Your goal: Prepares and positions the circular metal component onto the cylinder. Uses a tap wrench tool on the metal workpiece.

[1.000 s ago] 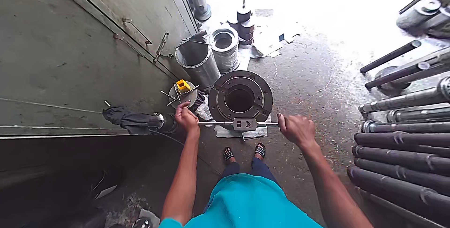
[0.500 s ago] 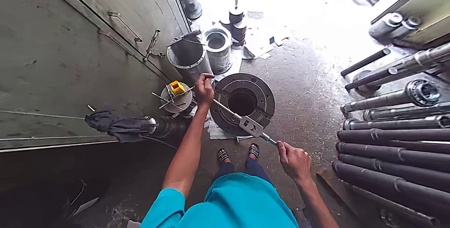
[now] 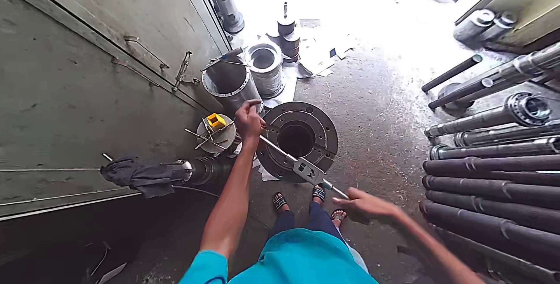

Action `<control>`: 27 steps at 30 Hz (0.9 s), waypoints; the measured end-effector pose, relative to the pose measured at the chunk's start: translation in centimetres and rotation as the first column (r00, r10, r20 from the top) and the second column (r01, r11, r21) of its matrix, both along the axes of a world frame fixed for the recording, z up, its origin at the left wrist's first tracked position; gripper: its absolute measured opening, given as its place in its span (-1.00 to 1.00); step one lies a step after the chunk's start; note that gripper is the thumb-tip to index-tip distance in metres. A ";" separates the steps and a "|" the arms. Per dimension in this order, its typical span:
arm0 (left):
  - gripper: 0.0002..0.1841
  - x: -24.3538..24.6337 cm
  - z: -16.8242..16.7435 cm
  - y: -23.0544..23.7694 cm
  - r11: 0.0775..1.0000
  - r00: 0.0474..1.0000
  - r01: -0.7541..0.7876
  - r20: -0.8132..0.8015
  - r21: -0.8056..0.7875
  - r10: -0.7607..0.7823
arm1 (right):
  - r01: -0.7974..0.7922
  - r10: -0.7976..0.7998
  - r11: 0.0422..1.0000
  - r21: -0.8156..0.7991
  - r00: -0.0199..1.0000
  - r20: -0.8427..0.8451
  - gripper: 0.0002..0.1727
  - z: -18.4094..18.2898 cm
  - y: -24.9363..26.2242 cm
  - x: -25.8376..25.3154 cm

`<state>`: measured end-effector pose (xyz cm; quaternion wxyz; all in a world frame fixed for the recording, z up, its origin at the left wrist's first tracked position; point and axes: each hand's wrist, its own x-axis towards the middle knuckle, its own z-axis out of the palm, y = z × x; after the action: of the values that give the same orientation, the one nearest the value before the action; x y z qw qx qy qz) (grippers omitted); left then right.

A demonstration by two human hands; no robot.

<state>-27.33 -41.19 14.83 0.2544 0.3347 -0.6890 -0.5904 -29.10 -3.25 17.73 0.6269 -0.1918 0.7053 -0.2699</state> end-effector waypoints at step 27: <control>-0.69 -2.1 2.7 1.6 0.623 0.959 0.281 0.188 -0.730 -0.213 | 0.183 -0.209 0.974 -0.136 0.955 -0.211 -0.58 -1.2 -1.7 7.5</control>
<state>-29.39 -39.60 17.52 0.2571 0.1262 -0.9198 -0.2684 -21.55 -4.98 16.50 0.5016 -0.1858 0.7702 -0.3475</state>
